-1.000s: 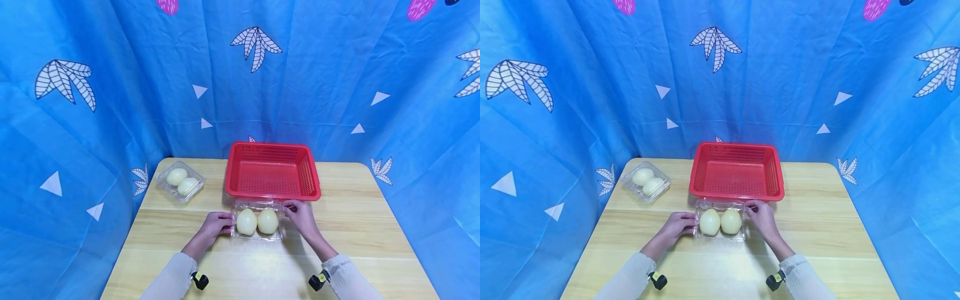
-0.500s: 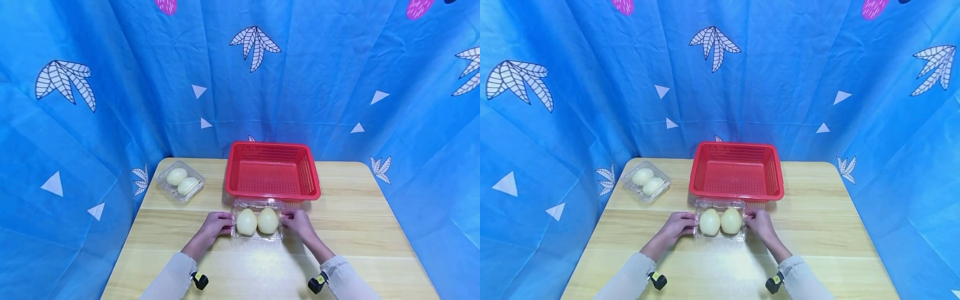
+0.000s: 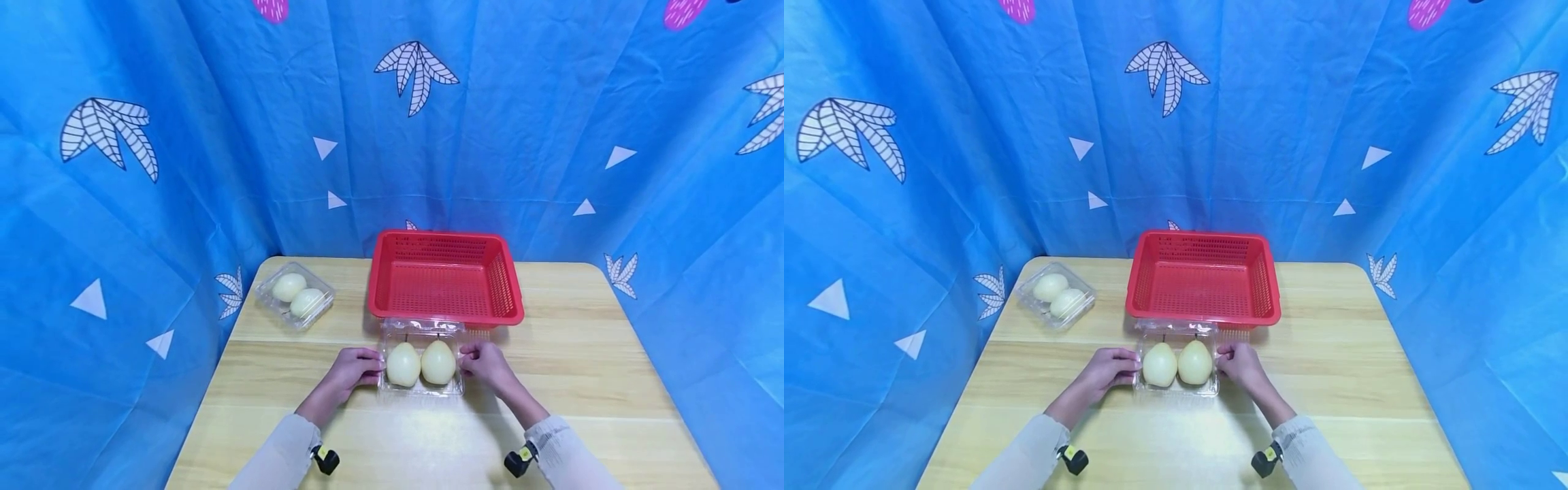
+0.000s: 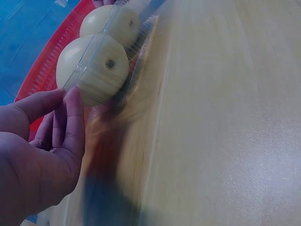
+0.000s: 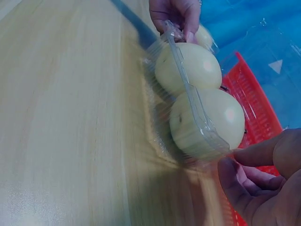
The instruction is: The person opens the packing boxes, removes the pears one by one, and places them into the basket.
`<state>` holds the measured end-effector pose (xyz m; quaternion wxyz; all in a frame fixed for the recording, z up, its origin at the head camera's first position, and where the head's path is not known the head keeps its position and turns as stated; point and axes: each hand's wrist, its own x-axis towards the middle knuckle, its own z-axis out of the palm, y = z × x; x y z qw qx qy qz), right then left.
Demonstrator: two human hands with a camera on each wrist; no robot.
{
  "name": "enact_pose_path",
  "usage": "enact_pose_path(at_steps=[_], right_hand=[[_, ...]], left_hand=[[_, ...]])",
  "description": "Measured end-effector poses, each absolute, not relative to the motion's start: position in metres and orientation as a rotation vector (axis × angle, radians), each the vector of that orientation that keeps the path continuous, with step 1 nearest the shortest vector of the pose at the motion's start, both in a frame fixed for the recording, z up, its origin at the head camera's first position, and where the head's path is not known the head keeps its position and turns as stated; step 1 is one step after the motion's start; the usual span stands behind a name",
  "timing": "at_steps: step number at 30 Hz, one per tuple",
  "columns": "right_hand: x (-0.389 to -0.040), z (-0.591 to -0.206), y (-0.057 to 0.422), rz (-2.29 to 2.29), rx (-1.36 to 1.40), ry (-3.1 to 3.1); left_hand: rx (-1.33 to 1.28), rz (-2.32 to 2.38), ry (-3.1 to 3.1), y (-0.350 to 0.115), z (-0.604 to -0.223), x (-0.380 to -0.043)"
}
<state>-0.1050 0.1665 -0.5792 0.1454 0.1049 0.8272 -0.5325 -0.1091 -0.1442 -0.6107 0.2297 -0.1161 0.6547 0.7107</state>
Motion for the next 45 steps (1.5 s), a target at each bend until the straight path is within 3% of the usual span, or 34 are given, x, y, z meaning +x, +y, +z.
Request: enact_pose_path(at_steps=[14, 24, 45], right_hand=[[-0.103, -0.576, 0.167, -1.440, 0.262, 2.453], [-0.101, -0.573, 0.164, -1.220, 0.121, 2.726], [-0.098, -0.562, 0.139, -1.193, -0.141, 2.800]], left_hand=[[-0.277, 1.943, 1.791, -0.143, -0.608, -0.109], [-0.290, 1.939, 1.803, -0.144, -0.607, -0.105], [-0.311, 1.942, 1.820, -0.142, -0.605, -0.103]])
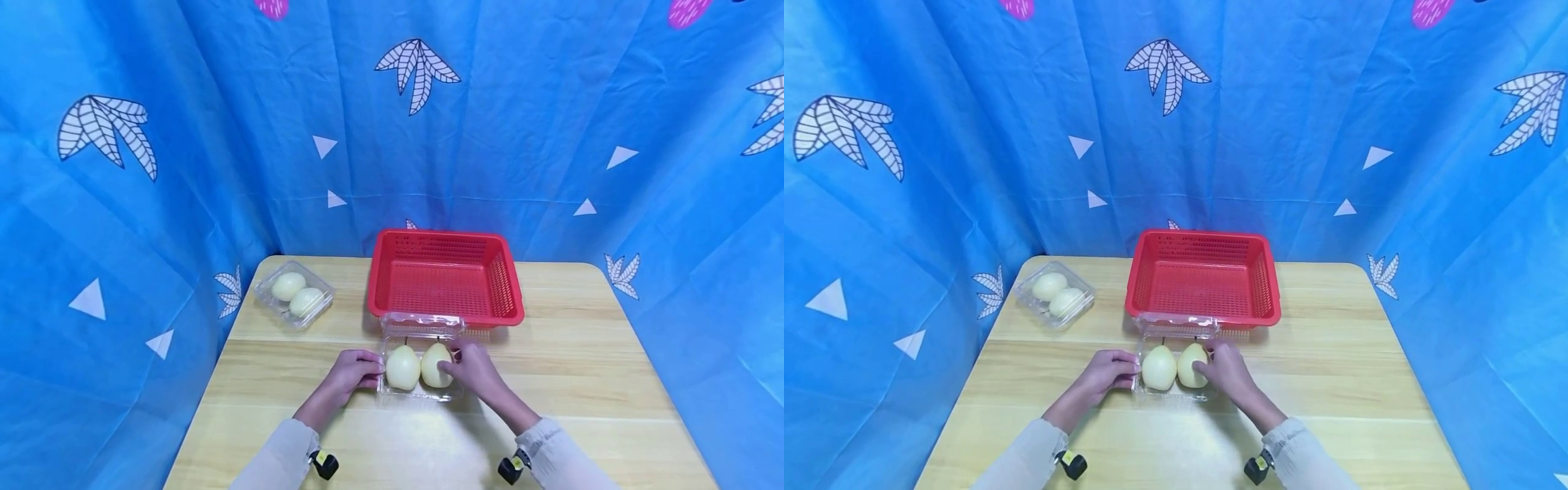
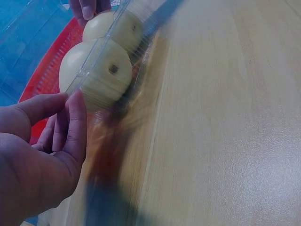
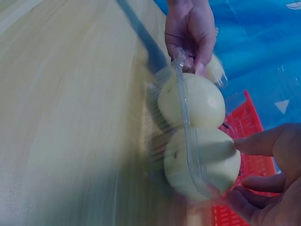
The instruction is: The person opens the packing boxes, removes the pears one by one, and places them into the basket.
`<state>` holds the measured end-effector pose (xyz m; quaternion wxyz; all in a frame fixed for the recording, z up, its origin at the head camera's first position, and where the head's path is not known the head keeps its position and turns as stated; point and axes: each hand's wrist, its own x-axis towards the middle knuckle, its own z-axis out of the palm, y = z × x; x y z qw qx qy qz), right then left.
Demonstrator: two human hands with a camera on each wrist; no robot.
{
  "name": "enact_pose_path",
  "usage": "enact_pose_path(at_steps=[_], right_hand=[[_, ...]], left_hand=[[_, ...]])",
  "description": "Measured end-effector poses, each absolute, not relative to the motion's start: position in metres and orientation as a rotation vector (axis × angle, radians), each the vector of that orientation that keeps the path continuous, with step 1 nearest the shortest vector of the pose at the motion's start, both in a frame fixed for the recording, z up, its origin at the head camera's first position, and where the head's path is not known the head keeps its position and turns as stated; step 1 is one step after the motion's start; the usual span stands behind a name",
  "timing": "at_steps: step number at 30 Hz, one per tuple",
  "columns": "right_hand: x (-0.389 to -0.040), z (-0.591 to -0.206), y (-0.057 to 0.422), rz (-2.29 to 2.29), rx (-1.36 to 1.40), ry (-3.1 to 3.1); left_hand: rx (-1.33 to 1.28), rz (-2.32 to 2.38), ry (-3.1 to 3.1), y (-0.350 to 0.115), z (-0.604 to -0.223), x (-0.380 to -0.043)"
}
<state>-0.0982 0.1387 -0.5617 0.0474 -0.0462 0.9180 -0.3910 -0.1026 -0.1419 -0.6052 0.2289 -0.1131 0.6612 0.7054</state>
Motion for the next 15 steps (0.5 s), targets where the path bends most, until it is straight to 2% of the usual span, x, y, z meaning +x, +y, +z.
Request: enact_pose_path(at_steps=[15], right_hand=[[-0.093, -0.565, 0.115, -0.829, -0.330, 3.049]], left_hand=[[-0.319, 1.956, 1.809, -0.142, -0.608, -0.102]])
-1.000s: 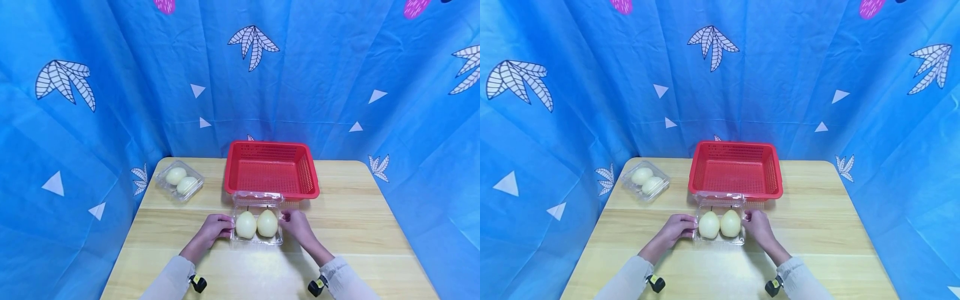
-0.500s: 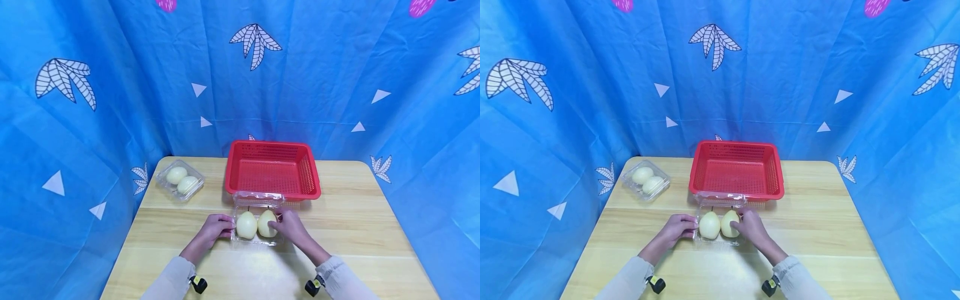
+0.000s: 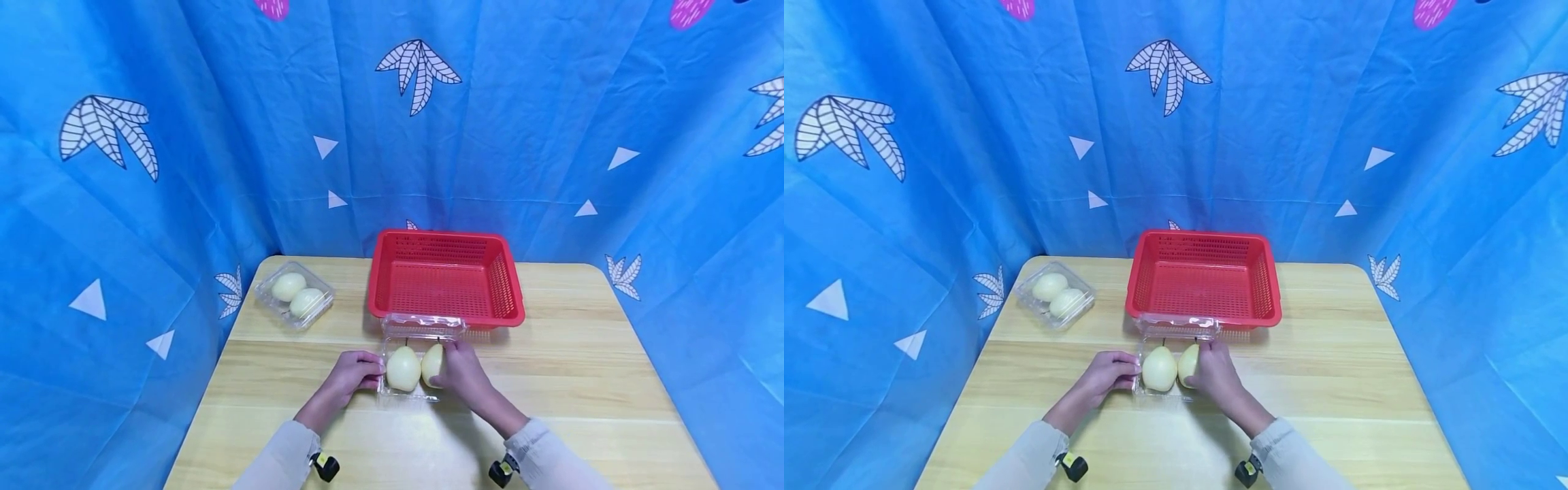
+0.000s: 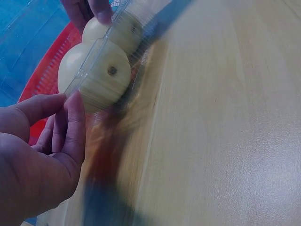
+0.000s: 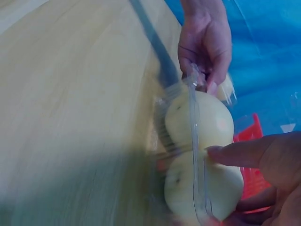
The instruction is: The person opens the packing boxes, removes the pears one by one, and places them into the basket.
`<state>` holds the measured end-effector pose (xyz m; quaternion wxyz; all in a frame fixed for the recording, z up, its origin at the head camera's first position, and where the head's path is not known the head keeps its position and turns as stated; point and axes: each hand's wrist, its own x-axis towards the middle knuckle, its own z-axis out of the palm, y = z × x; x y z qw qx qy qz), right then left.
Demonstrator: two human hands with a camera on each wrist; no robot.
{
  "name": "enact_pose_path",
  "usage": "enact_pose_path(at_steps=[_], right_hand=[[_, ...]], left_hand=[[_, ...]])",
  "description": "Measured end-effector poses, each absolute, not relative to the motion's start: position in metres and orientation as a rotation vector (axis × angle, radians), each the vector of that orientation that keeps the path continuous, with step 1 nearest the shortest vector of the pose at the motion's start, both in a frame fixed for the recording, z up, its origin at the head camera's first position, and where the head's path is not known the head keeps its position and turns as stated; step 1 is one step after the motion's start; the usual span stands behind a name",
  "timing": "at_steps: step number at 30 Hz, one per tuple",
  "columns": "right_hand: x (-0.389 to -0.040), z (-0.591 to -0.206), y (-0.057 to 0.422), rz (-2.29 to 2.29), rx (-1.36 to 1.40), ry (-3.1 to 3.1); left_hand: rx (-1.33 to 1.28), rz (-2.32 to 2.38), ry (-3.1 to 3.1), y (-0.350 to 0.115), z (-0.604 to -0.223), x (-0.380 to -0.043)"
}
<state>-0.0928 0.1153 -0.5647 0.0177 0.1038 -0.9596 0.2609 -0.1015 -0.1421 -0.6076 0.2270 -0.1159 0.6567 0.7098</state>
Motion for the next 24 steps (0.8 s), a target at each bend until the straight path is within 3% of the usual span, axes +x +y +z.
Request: enact_pose_path(at_steps=[8, 24], right_hand=[[-0.089, -0.566, 0.106, 0.619, 0.301, -3.066], [-0.088, -0.578, 0.100, 0.665, 0.410, -2.998]], left_hand=[[-0.303, 1.953, 1.810, -0.143, -0.610, -0.102], [-0.302, 1.937, 1.831, -0.143, -0.609, -0.101]])
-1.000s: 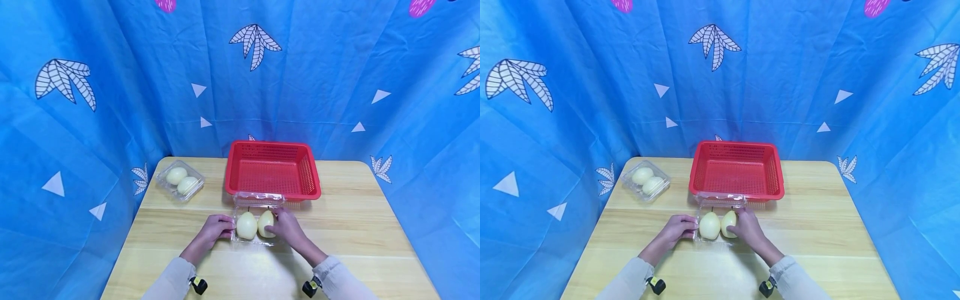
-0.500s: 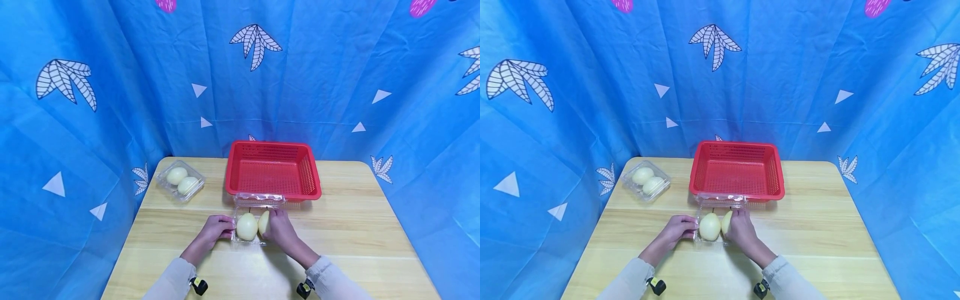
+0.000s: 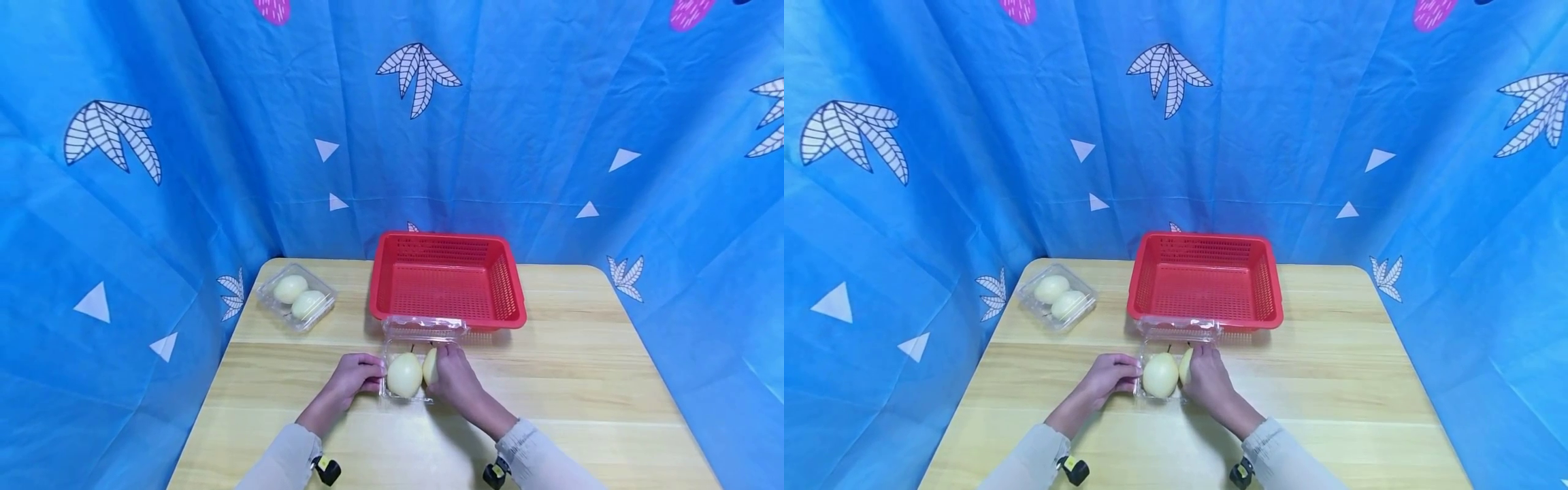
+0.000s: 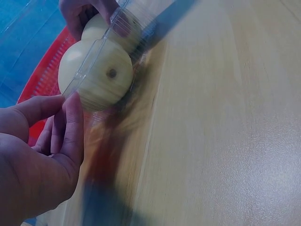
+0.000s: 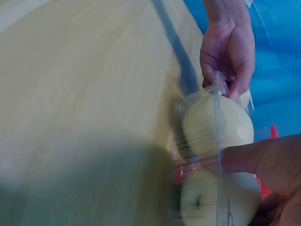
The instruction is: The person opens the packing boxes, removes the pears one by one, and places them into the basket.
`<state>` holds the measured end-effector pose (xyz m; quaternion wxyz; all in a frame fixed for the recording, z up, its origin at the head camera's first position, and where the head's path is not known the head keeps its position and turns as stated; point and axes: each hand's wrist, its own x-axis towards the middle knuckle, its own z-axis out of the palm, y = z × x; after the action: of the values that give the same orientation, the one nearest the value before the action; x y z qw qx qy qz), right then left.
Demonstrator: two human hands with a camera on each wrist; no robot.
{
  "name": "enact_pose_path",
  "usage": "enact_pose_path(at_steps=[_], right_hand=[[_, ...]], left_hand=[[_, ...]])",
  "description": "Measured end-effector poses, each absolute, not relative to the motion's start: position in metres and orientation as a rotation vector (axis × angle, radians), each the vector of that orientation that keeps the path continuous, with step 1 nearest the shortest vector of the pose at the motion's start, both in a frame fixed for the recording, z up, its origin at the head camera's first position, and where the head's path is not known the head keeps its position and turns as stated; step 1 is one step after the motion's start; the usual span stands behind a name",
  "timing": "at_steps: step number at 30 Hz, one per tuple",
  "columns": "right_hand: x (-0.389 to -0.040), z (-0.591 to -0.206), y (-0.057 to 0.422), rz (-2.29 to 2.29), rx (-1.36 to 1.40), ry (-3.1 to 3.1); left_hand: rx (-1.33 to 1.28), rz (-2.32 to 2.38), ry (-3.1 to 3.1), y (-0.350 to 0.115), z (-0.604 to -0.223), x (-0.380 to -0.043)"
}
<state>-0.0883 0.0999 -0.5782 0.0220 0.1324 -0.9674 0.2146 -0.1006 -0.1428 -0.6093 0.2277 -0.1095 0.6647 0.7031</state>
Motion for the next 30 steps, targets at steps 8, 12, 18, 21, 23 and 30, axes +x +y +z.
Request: enact_pose_path(at_steps=[8, 12, 18, 21, 23, 30], right_hand=[[-0.085, -0.577, 0.103, 0.574, 0.423, -2.919], [-0.085, -0.570, 0.107, 0.676, 0.345, -2.957], [-0.085, -0.559, 0.116, 0.875, 0.284, -2.975], [-0.086, -0.555, 0.122, 0.948, 0.298, -2.960], [-0.086, -0.552, 0.126, 0.987, 0.318, -2.953], [-0.086, -0.544, 0.142, 1.129, 0.336, -2.946]], left_hand=[[-0.319, 1.947, 1.828, -0.141, -0.610, -0.100], [-0.328, 1.953, 1.827, -0.141, -0.610, -0.099], [-0.320, 1.950, 1.835, -0.141, -0.610, -0.099], [-0.320, 1.950, 1.836, -0.142, -0.611, -0.100], [-0.328, 1.952, 1.834, -0.142, -0.611, -0.100], [-0.345, 1.953, 1.844, -0.140, -0.608, -0.099]])
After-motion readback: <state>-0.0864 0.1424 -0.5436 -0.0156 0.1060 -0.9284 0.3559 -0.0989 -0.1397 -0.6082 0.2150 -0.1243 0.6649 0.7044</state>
